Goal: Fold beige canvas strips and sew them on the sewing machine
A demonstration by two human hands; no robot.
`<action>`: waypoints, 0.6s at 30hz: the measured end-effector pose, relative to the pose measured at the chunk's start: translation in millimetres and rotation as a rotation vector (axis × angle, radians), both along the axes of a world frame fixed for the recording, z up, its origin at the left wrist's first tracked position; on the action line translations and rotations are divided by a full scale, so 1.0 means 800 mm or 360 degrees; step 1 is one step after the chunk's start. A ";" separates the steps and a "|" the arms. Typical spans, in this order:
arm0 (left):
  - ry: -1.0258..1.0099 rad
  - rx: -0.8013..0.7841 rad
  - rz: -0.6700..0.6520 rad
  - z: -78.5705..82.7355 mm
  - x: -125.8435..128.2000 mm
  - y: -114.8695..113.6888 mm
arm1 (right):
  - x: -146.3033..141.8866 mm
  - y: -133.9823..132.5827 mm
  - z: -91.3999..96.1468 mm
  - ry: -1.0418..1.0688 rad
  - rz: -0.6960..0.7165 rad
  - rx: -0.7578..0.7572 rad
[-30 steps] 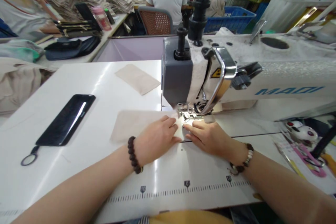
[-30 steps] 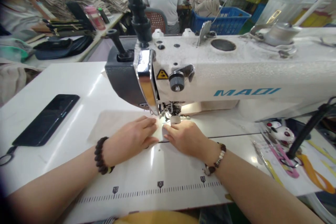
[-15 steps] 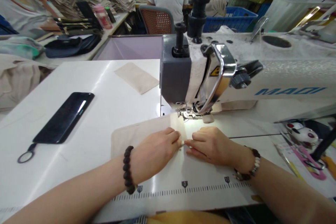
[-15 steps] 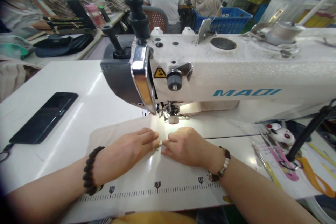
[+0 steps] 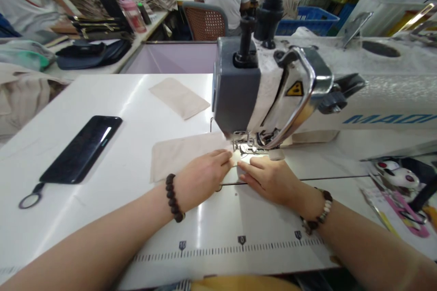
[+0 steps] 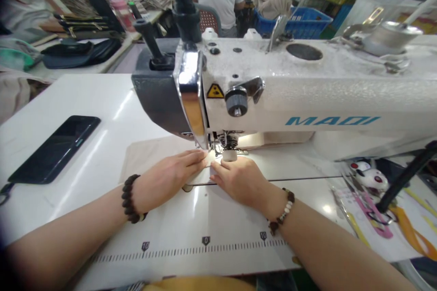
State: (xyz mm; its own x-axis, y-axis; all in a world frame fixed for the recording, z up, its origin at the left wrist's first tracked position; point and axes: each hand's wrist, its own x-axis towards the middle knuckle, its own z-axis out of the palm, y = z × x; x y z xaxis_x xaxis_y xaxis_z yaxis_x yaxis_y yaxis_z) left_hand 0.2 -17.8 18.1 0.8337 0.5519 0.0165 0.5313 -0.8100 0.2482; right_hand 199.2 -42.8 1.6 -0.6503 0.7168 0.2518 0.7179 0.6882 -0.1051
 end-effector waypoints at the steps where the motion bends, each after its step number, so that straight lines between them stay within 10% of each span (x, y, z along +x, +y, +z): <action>1: 0.0001 -0.0023 0.0001 0.000 0.000 0.004 | -0.001 0.001 0.000 -0.0020 -0.0046 -0.0015; 18: -0.0048 0.0107 0.0134 -0.007 0.004 0.032 | -0.008 0.005 -0.004 -0.0051 -0.0189 0.0012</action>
